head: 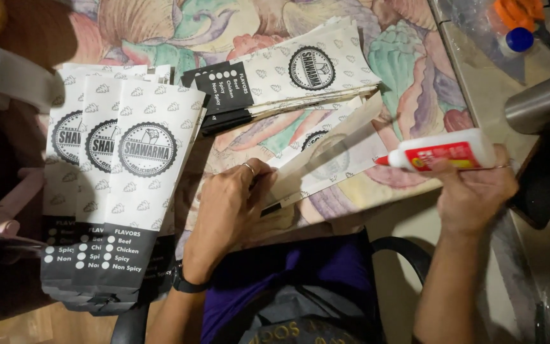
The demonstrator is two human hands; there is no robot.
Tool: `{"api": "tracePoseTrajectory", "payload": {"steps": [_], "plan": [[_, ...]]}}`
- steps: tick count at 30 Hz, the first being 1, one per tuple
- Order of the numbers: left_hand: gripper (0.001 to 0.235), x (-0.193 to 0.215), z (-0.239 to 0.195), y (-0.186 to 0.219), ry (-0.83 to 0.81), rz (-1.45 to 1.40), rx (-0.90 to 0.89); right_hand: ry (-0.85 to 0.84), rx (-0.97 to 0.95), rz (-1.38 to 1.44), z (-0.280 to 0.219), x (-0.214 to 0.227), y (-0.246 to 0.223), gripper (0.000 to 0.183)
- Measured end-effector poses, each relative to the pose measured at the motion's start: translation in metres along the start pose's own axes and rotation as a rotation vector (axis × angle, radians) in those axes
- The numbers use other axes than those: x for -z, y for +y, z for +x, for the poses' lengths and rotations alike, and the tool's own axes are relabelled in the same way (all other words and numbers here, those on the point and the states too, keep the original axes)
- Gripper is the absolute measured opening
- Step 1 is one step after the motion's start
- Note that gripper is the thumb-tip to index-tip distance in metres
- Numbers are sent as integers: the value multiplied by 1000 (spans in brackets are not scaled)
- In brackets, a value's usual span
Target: Applying glue to paper shawarma wrappers and folding them into their final shape.
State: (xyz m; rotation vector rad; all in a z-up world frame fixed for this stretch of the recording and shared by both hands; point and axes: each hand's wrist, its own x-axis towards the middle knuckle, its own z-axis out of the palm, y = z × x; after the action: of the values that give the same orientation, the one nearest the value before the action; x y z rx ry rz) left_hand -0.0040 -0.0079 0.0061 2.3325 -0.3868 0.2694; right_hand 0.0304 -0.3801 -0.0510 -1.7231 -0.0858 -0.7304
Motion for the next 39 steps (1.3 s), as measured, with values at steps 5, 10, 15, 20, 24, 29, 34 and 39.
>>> {"api": "tracePoseTrajectory", "payload": {"steps": [5,10,15,20,24,29,34,39], "plan": [[14,0,2,-2,-14,-4,9,58,-47,41,8,17,20,42],[13,2,1,-2,-37,-32,51,48,-55,26,7,15,18,44],[16,2,0,-4,-42,-68,63,-76,57,31,6,-9,-16,41],[16,-6,2,-14,-62,5,125,-129,6,47,-23,-29,-9,50],[14,-5,4,-17,-69,-46,155,-122,-130,122,-54,-57,-16,33],[18,-3,8,-18,-114,-107,236,-217,-95,188,-87,-86,-8,48],[24,-7,8,-24,-137,-122,289,-314,-135,326,-102,-139,-72,53],[25,4,12,-20,-139,-202,301,-409,-160,321,-119,-137,-27,49]]}}
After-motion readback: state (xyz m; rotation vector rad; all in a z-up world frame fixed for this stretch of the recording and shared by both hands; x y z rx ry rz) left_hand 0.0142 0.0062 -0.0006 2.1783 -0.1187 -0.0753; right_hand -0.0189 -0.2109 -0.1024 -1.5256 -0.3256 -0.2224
